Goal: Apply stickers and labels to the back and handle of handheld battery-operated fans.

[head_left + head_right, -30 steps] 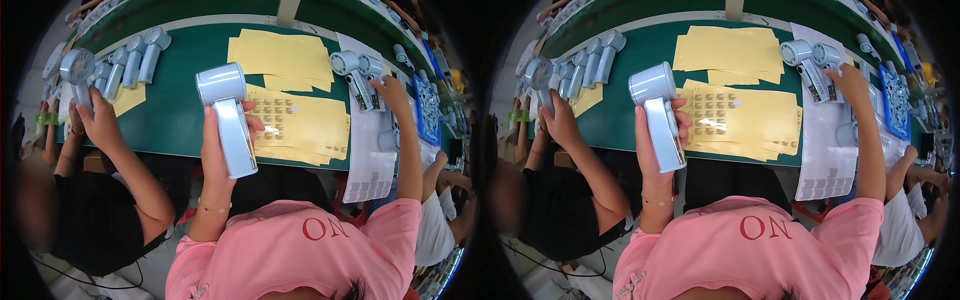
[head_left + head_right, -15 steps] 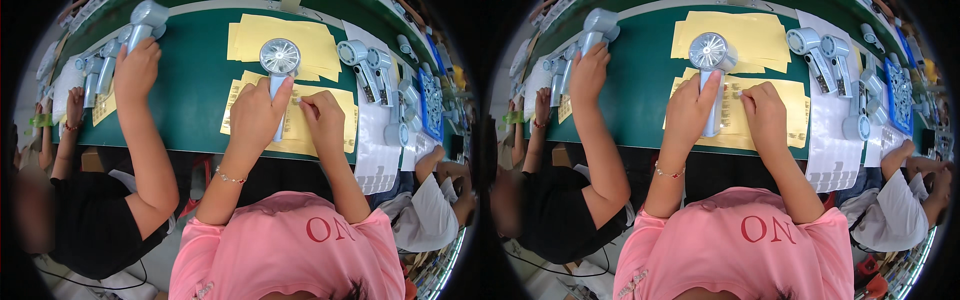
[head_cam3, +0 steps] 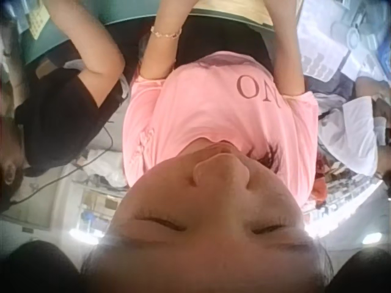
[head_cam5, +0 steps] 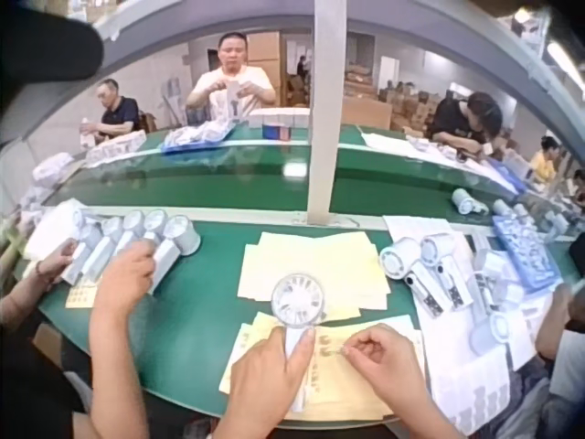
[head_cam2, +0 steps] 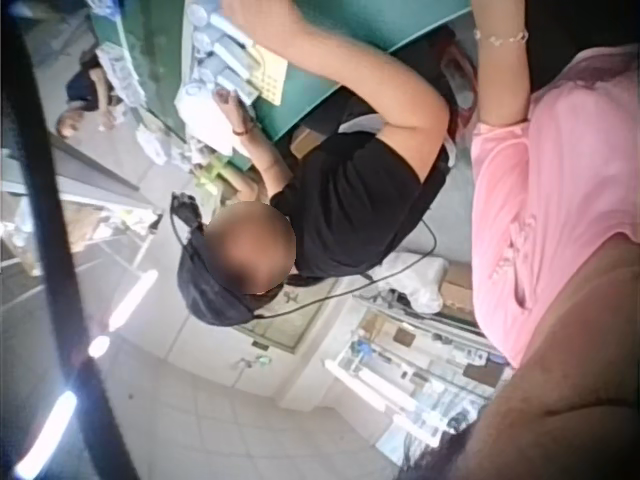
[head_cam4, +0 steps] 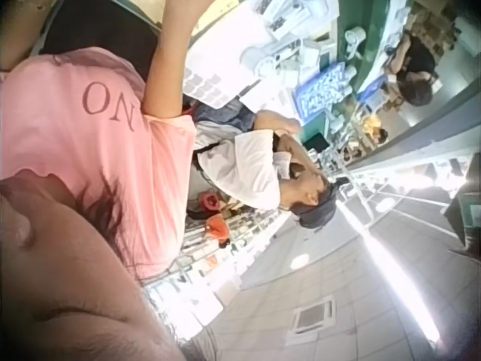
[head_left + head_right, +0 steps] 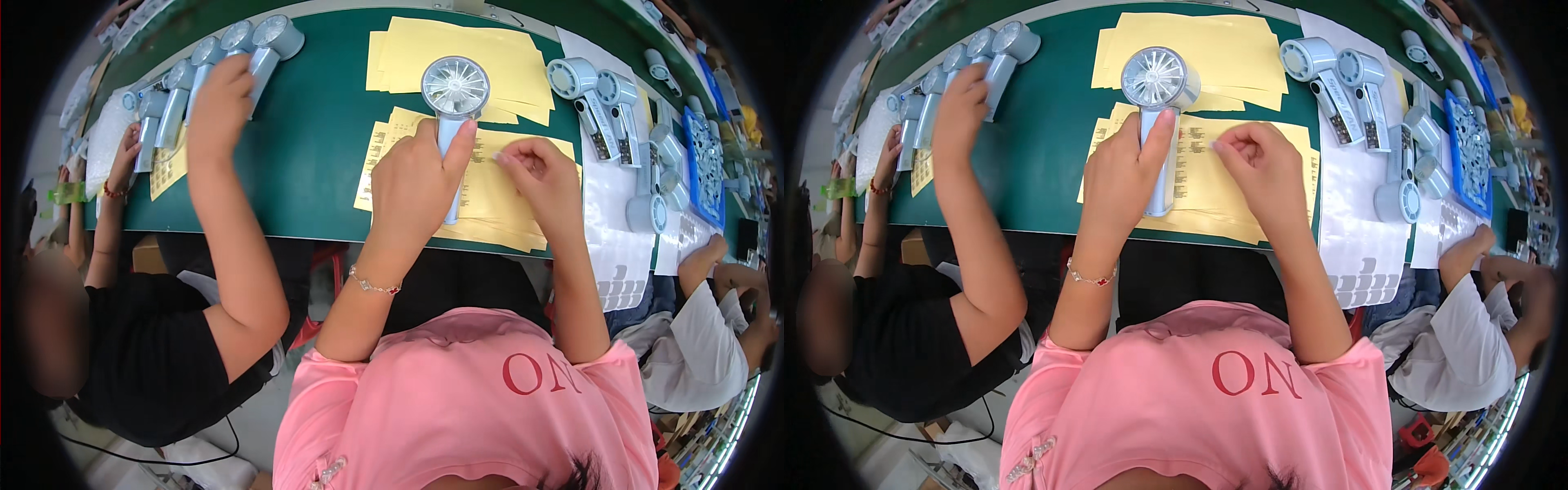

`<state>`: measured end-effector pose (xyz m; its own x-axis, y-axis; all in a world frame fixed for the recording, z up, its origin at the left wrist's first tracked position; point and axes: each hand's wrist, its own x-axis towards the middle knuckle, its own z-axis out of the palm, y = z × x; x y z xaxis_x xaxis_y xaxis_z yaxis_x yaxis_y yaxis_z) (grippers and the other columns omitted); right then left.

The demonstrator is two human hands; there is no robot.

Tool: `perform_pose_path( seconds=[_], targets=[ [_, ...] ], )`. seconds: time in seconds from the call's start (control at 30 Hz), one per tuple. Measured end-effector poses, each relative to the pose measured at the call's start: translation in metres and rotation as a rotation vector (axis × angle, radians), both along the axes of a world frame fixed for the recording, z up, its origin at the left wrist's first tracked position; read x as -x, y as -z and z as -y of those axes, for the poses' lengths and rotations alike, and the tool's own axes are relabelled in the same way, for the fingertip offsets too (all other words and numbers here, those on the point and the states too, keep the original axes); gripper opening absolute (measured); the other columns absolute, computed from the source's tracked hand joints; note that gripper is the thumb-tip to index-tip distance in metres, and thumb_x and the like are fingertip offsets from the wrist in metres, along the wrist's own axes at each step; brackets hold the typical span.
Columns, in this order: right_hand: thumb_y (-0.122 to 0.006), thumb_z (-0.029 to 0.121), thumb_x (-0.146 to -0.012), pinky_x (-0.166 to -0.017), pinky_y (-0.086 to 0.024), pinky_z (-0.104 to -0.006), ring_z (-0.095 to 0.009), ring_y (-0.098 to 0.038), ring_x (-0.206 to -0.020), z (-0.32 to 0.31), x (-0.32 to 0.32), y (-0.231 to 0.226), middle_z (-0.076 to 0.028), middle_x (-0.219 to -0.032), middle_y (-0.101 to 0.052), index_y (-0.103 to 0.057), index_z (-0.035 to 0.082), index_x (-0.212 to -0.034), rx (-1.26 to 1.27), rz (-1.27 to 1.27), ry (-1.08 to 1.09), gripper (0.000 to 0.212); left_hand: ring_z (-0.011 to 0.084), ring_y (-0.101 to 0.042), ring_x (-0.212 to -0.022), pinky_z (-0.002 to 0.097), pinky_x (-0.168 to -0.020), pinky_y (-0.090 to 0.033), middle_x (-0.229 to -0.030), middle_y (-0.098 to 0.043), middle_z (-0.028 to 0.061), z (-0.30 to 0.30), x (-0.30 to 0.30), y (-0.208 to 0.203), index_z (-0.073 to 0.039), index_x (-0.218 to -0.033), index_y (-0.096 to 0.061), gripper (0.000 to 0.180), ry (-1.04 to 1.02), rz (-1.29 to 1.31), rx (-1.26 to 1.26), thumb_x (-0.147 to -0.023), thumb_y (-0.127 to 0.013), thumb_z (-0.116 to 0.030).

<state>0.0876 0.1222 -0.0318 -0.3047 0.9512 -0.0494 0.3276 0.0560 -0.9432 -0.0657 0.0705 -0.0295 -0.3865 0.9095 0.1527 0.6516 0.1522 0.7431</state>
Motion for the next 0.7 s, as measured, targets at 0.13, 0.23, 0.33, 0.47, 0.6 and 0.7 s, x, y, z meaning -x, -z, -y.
perform_pose_path(
  seconds=[0.13,0.23,0.33,0.47,0.6,0.7],
  targets=[
    [-0.065,0.007,-0.076,-0.054,-0.039,-0.0196,-0.005,-0.045,-0.059,-0.003,0.013,0.002,0.001,-0.069,-0.054,-0.059,-0.002,-0.081,-0.161,0.205,-0.024,0.011,0.0299,-0.057,-0.051,0.0383,-0.047,-0.043,-0.055,-0.055,0.0166,0.002,-0.002,0.0,0.0,-0.073,-0.055,0.049,-0.001,-0.018,-0.013,-0.087,-0.046,-0.046],
    [-0.066,0.006,-0.074,-0.053,-0.038,-0.0212,-0.006,-0.043,-0.057,-0.004,0.016,0.003,-0.001,-0.066,-0.052,-0.059,-0.002,-0.078,-0.235,0.286,0.001,0.01,0.0294,-0.056,-0.051,0.0379,-0.046,-0.043,-0.054,-0.055,0.0161,0.001,-0.002,0.0,0.0,-0.072,-0.055,0.049,0.001,-0.029,-0.029,-0.087,-0.047,-0.046],
    [-0.065,0.005,-0.073,-0.055,-0.041,-0.0257,-0.013,-0.049,-0.059,-0.006,0.018,0.003,-0.005,-0.069,-0.054,-0.059,-0.002,-0.075,-0.291,0.34,0.006,0.009,0.0291,-0.056,-0.05,0.0376,-0.046,-0.043,-0.054,-0.054,0.0156,0.001,-0.001,0.0,-0.001,-0.071,-0.054,0.048,0.01,-0.052,-0.042,-0.087,-0.047,-0.045],
    [-0.065,0.004,-0.072,-0.056,-0.042,-0.0268,-0.016,-0.053,-0.059,-0.003,0.021,0.003,-0.008,-0.071,-0.055,-0.059,-0.001,-0.074,-0.318,0.373,0.024,0.008,0.0292,-0.056,-0.049,0.0374,-0.046,-0.043,-0.053,-0.054,0.0152,0.0,-0.001,-0.003,-0.001,-0.072,-0.055,0.047,0.011,-0.05,-0.028,-0.086,-0.047,-0.045],
    [-0.066,0.003,-0.073,-0.055,-0.038,-0.0223,-0.01,-0.047,-0.058,0.013,0.004,-0.005,-0.005,-0.07,-0.052,-0.059,0.0,-0.076,-0.22,0.176,-0.097,0.008,0.0294,-0.056,-0.05,0.0372,-0.046,-0.044,-0.054,-0.054,0.0153,0.001,-0.004,-0.003,-0.001,-0.072,-0.055,0.048,0.01,-0.091,-0.051,-0.086,-0.048,-0.046],
    [-0.065,0.003,-0.075,-0.056,-0.039,-0.0208,-0.008,-0.047,-0.06,0.031,-0.019,-0.023,-0.003,-0.072,-0.053,-0.058,-0.001,-0.079,-0.205,0.092,-0.248,0.009,0.0299,-0.058,-0.053,0.0369,-0.048,-0.045,-0.055,-0.056,0.0159,0.0,0.001,-0.003,0.0,-0.073,-0.055,0.049,0.007,-0.036,-0.016,-0.086,-0.048,-0.047]
  ],
)
